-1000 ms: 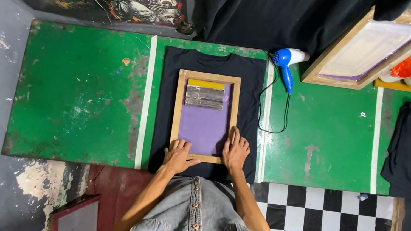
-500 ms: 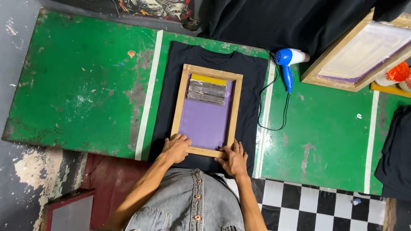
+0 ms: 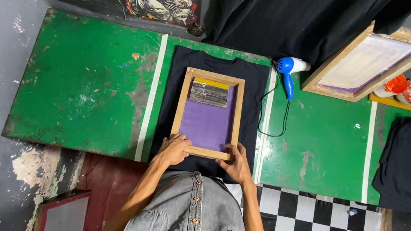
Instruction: Screen printing a design onto a t-shirt and drying it with a hair dryer.
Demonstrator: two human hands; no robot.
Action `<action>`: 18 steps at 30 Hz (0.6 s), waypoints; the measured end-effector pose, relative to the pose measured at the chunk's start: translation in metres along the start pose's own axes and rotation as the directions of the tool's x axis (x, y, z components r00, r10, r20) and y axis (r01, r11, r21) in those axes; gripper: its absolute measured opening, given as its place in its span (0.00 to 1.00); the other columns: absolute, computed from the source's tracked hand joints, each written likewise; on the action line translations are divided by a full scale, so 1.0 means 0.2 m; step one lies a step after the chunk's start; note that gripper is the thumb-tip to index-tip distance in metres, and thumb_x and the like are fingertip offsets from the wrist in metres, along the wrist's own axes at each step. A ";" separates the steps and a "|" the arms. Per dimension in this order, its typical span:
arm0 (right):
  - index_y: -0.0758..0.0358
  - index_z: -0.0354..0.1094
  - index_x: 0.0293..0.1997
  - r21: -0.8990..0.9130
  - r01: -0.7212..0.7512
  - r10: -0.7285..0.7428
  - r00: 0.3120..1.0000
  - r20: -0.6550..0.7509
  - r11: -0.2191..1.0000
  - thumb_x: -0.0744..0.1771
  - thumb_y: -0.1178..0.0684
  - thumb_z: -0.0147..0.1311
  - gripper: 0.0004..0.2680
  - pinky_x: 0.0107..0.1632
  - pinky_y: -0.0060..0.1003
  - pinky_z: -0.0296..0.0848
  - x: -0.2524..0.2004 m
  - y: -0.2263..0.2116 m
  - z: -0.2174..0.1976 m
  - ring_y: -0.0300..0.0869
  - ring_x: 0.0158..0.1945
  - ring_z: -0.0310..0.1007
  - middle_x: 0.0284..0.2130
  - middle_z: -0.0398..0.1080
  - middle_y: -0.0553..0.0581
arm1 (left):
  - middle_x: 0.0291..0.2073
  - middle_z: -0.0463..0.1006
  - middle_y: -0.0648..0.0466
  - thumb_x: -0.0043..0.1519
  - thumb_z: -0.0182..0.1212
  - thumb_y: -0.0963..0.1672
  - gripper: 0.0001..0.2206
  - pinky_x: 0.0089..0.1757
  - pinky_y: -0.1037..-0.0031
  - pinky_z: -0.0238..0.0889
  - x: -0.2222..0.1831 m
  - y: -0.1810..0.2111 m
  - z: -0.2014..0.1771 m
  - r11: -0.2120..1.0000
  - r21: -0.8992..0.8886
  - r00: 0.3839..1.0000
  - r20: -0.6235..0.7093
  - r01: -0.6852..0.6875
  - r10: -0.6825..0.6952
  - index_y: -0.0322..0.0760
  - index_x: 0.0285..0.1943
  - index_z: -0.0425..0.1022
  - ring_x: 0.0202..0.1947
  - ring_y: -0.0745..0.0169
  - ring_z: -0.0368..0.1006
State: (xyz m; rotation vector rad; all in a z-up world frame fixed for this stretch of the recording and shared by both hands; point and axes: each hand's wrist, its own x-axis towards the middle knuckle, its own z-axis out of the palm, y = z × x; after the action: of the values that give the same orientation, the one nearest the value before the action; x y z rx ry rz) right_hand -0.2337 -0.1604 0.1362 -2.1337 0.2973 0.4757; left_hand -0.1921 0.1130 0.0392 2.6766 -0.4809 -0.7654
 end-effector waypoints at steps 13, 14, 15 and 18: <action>0.42 0.55 0.70 0.032 0.006 -0.005 1.000 -0.018 0.999 0.57 0.51 0.73 0.34 0.70 0.59 0.59 -0.06 -0.26 -0.13 0.71 0.70 0.51 0.68 0.46 0.75 | 0.38 0.69 0.53 0.56 0.66 0.45 0.12 0.47 0.53 0.67 -0.21 0.17 -0.49 0.941 -0.295 0.981 -0.151 -0.163 0.123 0.43 0.48 0.80 0.46 0.43 0.71; 0.42 0.54 0.70 0.024 0.004 -0.004 1.000 -0.010 1.000 0.57 0.50 0.73 0.35 0.70 0.59 0.59 -0.06 -0.27 -0.14 0.72 0.70 0.51 0.68 0.47 0.75 | 0.38 0.70 0.50 0.55 0.67 0.44 0.12 0.46 0.53 0.68 -0.23 0.17 -0.51 0.921 -0.348 0.979 -0.159 -0.176 0.127 0.40 0.48 0.80 0.44 0.41 0.72; 0.42 0.54 0.71 0.016 0.004 -0.004 1.000 -0.004 1.000 0.57 0.50 0.73 0.35 0.70 0.60 0.58 -0.05 -0.27 -0.15 0.72 0.70 0.51 0.67 0.47 0.75 | 0.37 0.70 0.48 0.55 0.67 0.43 0.12 0.45 0.54 0.68 -0.23 0.18 -0.54 0.898 -0.397 0.977 -0.168 -0.190 0.132 0.37 0.47 0.81 0.42 0.38 0.73; 0.39 0.52 0.72 -0.001 0.011 -0.011 1.000 0.022 1.000 0.55 0.44 0.76 0.39 0.70 0.60 0.58 -0.02 -0.25 -0.17 0.71 0.70 0.52 0.66 0.50 0.75 | 0.36 0.71 0.47 0.54 0.68 0.43 0.13 0.43 0.55 0.69 -0.23 0.18 -0.55 0.907 -0.375 0.976 -0.163 -0.194 0.142 0.35 0.47 0.81 0.40 0.38 0.74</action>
State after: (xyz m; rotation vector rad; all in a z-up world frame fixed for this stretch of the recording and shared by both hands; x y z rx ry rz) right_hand -0.2098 -0.1610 0.1917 -2.1287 0.2731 0.4931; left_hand -0.1763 0.1216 0.1614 2.2629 -0.4638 -0.5598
